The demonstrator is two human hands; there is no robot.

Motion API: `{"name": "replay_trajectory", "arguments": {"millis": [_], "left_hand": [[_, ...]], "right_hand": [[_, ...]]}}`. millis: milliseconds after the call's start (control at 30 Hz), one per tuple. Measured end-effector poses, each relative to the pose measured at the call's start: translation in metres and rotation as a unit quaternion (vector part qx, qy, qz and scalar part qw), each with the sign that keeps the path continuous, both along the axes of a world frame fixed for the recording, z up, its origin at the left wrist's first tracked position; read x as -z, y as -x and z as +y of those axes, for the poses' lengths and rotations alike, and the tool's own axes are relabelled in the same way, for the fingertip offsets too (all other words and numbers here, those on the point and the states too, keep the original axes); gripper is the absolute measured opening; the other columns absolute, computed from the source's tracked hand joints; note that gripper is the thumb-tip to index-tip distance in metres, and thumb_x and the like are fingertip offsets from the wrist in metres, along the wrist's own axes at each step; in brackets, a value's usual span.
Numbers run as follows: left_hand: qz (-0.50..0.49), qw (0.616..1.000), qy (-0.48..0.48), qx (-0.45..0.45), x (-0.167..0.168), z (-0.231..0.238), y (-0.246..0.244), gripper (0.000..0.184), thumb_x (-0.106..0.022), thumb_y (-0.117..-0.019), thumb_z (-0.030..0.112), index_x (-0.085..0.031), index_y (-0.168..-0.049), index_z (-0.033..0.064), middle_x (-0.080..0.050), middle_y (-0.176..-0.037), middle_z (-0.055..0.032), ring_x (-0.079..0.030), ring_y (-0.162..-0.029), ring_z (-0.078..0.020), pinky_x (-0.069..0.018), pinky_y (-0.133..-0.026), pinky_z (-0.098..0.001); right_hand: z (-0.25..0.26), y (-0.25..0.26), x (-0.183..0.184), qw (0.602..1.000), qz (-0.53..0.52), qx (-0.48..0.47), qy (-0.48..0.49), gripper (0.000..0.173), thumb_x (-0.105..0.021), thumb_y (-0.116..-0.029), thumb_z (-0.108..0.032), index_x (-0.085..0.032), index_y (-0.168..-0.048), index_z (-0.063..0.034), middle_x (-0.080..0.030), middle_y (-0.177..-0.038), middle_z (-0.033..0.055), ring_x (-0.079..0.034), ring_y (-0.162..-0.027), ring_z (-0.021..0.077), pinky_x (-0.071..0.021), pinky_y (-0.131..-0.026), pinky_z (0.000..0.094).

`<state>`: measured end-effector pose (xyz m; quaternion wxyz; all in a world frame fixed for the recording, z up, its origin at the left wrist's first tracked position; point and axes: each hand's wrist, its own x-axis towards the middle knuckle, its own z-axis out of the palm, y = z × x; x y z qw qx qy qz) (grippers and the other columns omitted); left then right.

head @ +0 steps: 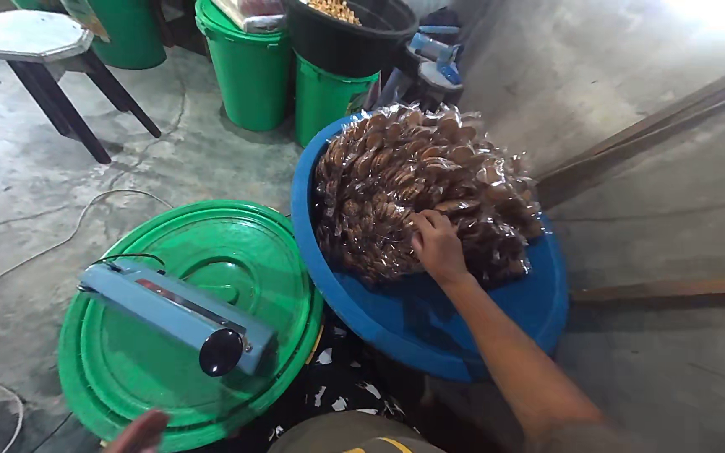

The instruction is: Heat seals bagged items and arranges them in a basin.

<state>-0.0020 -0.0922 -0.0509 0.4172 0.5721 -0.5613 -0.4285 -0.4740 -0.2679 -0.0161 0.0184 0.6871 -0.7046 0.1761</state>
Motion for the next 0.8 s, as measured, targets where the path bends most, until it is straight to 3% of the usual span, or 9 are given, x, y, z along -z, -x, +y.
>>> {"name": "replay_trajectory", "arguments": {"millis": [100,200,267,333,433,500,600,700,800], "left_hand": [[0.15,0.978,0.025,0.14,-0.016,-0.026,0.064,0.033,-0.046,-0.1081,0.036,-0.063,-0.135,0.0251,-0.069,-0.128,0.0112,-0.064,-0.118,-0.0057,-0.0527,-0.104,-0.0329],[0.22,0.939,-0.02,0.262,-0.01,-0.043,0.107,0.073,-0.037,-0.1051,0.056,-0.024,-0.161,0.0117,-0.047,-0.156,-0.0031,-0.047,-0.141,-0.0152,-0.0408,-0.117,-0.0404],[0.221,0.933,-0.065,0.275,0.002,-0.048,0.115,0.085,-0.042,-0.1027,0.058,-0.009,-0.163,0.0088,-0.046,-0.153,-0.002,-0.052,-0.131,-0.0039,-0.0465,-0.109,-0.0297],[0.265,0.933,-0.121,0.21,0.016,-0.043,0.112,0.093,-0.058,-0.0949,0.06,-0.016,-0.161,0.0103,-0.051,-0.147,0.0007,-0.059,-0.118,-0.0011,-0.0529,-0.099,-0.0255],[0.273,0.943,-0.187,0.021,0.028,-0.029,0.106,0.096,-0.073,-0.0831,0.061,-0.031,-0.154,0.0118,-0.065,-0.12,0.0003,-0.068,-0.093,-0.0056,-0.0606,-0.079,-0.0269],[0.241,0.948,-0.208,-0.027,0.026,-0.024,0.102,0.088,-0.07,-0.0862,0.048,-0.03,-0.155,0.0114,-0.064,-0.113,-0.0022,-0.068,-0.088,-0.0071,-0.0605,-0.075,-0.0283],[0.224,0.95,-0.208,-0.069,0.02,-0.028,0.095,0.07,-0.065,-0.0896,0.017,-0.033,-0.15,0.0065,-0.059,-0.126,-0.0109,-0.065,-0.101,-0.0127,-0.0581,-0.084,-0.0318],[0.115,0.971,-0.135,-0.159,0.038,-0.045,0.077,0.064,-0.068,-0.092,0.012,-0.04,-0.148,-0.0009,-0.051,-0.139,-0.0243,-0.056,-0.123,-0.0277,-0.0494,-0.101,-0.0418],[0.114,0.959,-0.114,-0.232,0.052,-0.069,0.058,0.064,-0.064,-0.0954,0.014,-0.036,-0.15,0.0001,-0.048,-0.141,-0.0266,-0.057,-0.12,-0.0316,-0.0524,-0.096,-0.0443]], "right_hand": [[0.045,-0.043,-0.04,0.962,-0.19,-0.19,-0.049,0.025,-0.06,-0.0916,-0.004,-0.073,-0.112,0.0006,-0.069,-0.117,0.0196,-0.067,-0.109,0.0293,-0.0565,-0.093,0.0429],[0.079,-0.107,-0.03,0.818,-0.389,-0.376,-0.193,0.021,-0.064,-0.0915,-0.002,-0.073,-0.109,0.0037,-0.063,-0.125,0.0227,-0.064,-0.113,0.0228,-0.0549,-0.094,0.032],[0.095,-0.144,-0.011,0.762,-0.487,-0.346,-0.252,0.03,-0.062,-0.092,0.0,-0.067,-0.12,0.0095,-0.051,-0.136,0.0299,-0.062,-0.115,0.0256,-0.0559,-0.093,0.0315],[0.105,-0.166,0.001,0.713,-0.59,-0.225,-0.305,0.039,-0.055,-0.0985,-0.007,-0.056,-0.133,0.011,-0.048,-0.142,0.024,-0.058,-0.12,0.0223,-0.0545,-0.094,0.0325],[0.108,-0.183,0.009,0.599,-0.655,-0.108,-0.448,0.034,-0.042,-0.1084,-0.02,-0.045,-0.134,0.002,-0.062,-0.117,0.0082,-0.067,-0.099,0.0117,-0.0589,-0.085,0.0328],[0.103,-0.198,0.019,0.627,-0.595,-0.087,-0.496,0.023,-0.05,-0.1056,-0.01,-0.052,-0.123,0.0054,-0.062,-0.094,0.0061,-0.062,-0.076,0.0094,-0.0563,-0.07,0.0289],[0.08,-0.22,0.037,0.721,-0.484,-0.132,-0.477,0.017,-0.054,-0.1037,-0.008,-0.057,-0.111,0.0068,-0.056,-0.083,0.0054,-0.051,-0.062,0.0068,-0.0464,-0.058,0.0237],[0.04,-0.243,0.02,0.799,-0.426,-0.144,-0.399,0.024,-0.05,-0.1051,-0.007,-0.057,-0.118,0.0116,-0.061,-0.099,0.016,-0.057,-0.079,0.0148,-0.0504,-0.073,0.0311],[0.014,-0.259,-0.004,0.841,-0.392,-0.23,-0.293,0.024,-0.05,-0.1066,-0.01,-0.06,-0.117,0.0088,-0.065,-0.103,0.0164,-0.064,-0.088,0.0165,-0.0535,-0.081,0.0318]]}}
